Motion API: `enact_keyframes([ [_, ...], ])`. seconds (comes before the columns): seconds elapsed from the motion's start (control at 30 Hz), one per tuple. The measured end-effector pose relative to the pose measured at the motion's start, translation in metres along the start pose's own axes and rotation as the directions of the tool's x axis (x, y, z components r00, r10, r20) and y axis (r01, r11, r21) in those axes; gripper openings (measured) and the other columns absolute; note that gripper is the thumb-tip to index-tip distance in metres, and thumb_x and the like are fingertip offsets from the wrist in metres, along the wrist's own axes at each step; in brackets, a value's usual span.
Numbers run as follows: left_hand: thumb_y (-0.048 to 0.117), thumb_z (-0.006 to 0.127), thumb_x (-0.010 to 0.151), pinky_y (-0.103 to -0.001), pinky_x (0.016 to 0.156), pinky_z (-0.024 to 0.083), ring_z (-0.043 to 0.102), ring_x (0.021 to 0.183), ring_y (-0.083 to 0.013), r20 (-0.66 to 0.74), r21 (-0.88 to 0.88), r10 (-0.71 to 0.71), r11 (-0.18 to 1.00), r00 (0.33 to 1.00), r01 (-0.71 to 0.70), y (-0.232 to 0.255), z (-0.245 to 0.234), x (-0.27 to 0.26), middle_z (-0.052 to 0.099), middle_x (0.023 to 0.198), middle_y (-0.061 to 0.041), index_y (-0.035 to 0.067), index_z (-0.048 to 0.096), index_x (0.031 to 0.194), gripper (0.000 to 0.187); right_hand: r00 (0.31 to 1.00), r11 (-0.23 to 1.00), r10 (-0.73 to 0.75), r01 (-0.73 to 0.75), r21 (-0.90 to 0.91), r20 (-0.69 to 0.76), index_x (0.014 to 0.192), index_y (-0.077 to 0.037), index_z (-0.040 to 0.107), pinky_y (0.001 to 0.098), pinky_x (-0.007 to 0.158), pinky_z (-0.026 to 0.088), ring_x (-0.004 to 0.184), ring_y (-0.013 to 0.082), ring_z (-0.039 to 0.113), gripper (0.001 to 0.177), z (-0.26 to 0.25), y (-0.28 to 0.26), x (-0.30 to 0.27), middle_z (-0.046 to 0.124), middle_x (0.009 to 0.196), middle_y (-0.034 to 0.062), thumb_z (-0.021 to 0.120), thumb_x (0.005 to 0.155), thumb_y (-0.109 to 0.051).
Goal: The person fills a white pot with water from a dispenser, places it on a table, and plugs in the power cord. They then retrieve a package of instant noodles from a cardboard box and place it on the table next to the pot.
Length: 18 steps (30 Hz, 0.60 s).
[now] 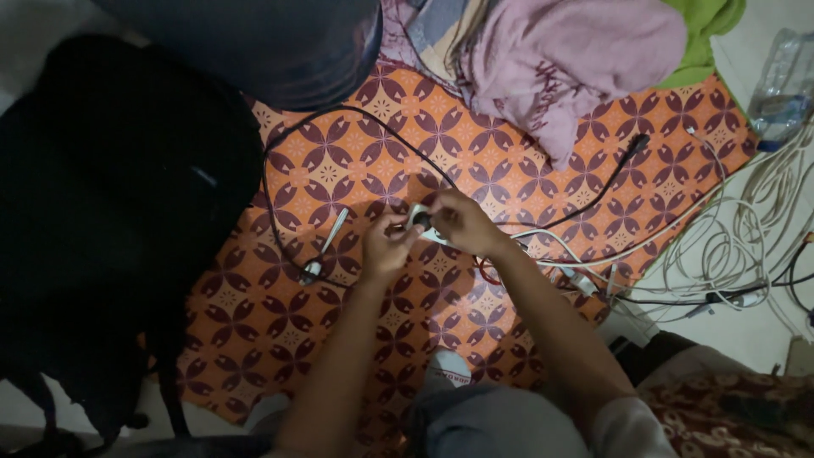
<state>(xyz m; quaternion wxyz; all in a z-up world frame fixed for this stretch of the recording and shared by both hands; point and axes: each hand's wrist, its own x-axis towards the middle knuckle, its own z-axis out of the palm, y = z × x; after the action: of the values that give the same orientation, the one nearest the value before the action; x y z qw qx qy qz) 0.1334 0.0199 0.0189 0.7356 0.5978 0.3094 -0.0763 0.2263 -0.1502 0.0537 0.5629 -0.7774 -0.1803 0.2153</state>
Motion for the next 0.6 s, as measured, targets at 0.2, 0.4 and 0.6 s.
enact_keyframes([
  [0.2,0.021,0.087,0.077,-0.035,0.057,0.057,0.073,0.076,-0.0250,0.168,0.469,0.211,0.842,0.963,-0.266,-0.001,-0.011,0.015,0.075,0.083,-0.006,0.017,0.080,0.093,0.018,0.991,0.991,-0.129,0.129,-0.024,0.018,0.109,-0.003,0.071,0.0461,0.079,0.055,0.098,0.0456,0.066,0.033,0.004,-0.021,-0.005,0.062,0.103,0.0208,0.071,0.079,0.011],
  [0.4,0.008,0.085,0.076,-0.041,0.061,0.059,0.072,0.079,-0.0377,0.217,0.508,0.284,0.784,0.934,-0.357,0.049,0.001,0.005,0.072,0.079,-0.017,0.004,0.074,0.087,0.016,0.996,0.976,-0.049,0.063,-0.206,0.072,0.102,0.000,0.070,0.0529,0.076,0.057,0.090,0.0491,0.065,0.021,-0.002,-0.067,0.001,0.065,0.101,0.0232,0.068,0.084,0.011],
  [0.6,0.016,0.087,0.076,-0.046,0.078,0.057,0.071,0.095,-0.0375,0.077,0.526,0.171,0.830,0.982,-0.186,0.028,0.003,0.005,0.072,0.088,-0.015,0.005,0.067,0.089,0.026,0.994,0.949,-0.052,0.078,-0.305,0.091,0.101,-0.003,0.071,0.0497,0.075,0.057,0.093,0.0451,0.068,0.019,0.002,-0.037,-0.007,0.066,0.102,0.0202,0.075,0.083,-0.005],
])
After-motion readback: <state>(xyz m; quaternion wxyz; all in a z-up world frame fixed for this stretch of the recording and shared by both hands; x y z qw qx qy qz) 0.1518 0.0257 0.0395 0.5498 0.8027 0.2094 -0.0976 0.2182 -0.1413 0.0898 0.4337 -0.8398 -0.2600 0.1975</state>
